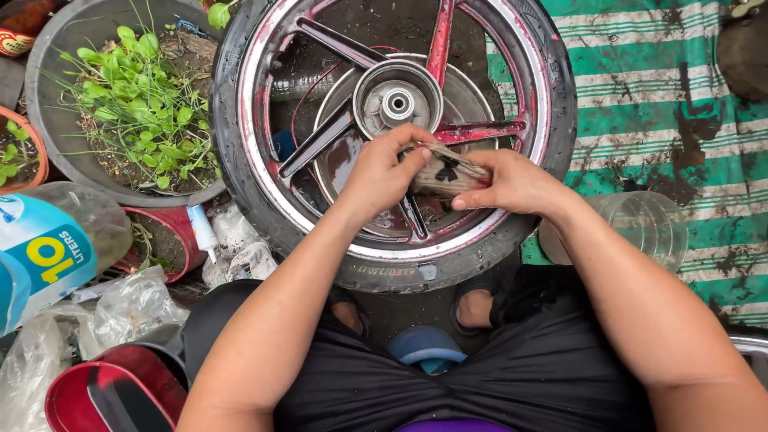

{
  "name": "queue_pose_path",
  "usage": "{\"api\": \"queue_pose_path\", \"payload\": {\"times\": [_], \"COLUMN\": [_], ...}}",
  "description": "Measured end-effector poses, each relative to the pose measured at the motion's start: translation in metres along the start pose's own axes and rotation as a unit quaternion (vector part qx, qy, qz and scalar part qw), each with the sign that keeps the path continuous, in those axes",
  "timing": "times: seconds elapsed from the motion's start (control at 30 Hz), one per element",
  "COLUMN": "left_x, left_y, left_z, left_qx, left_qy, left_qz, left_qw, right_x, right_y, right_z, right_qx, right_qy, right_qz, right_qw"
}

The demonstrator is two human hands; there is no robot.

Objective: Cleaning a motorcycle wheel rim and spokes using a cloth and cleaning liquid

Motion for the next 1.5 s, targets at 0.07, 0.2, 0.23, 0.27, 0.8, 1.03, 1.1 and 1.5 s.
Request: {"api": "queue_pose_path", "payload": {"times": [0.07,0.2,0.23,0.27,0.8,1.03,1.1,1.5], "left_x": [0.004,0.005,-0.001,-0.008,-0.073,-0.082,-0.085,-0.09], "left_y": [0.0,0.004,0.006,0.008,-0.01,-0.014,-0.02,-0.02], "left_z": [0.006,0.0,0.003,0.007,0.01,0.021,0.027,0.038], "left_qx": [0.001,0.021,0.02,0.02,-0.122,-0.116,-0.123,-0.117], "left_qy": [-0.004,0.005,0.005,0.009,0.092,0.089,0.094,0.102], "left_qz": [-0.01,-0.026,-0.027,-0.032,-0.079,-0.083,-0.101,-0.092], "left_qw": [1.0,0.999,0.999,0.999,0.985,0.986,0.983,0.984], "right_x": [0.015,0.025,0.026,0.026,0.074,0.077,0.076,0.074], "right_y": [0.015,0.006,0.017,0.026,0.038,0.038,0.031,0.013], "right_z": [0.028,0.014,0.029,0.043,-0.08,-0.079,-0.069,-0.091], "right_qx": [-0.006,-0.03,-0.03,-0.048,0.113,0.086,0.105,0.11], "right_qy": [0.041,0.246,0.247,0.297,-0.192,-0.251,-0.26,-0.204], "right_qz": [-0.013,-0.096,-0.097,-0.111,-0.103,-0.091,-0.11,-0.088], "right_qw": [0.999,0.964,0.964,0.947,0.969,0.96,0.954,0.969]}}
Point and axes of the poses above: each hand's wrist, its own y-axis towards the middle knuckle, its own x-axis out of the palm, z = x × y, the point moved 3 cm from there along y, towards the middle knuckle, and after that the axes turned 15 degrees about x, right-handed, at the moved point
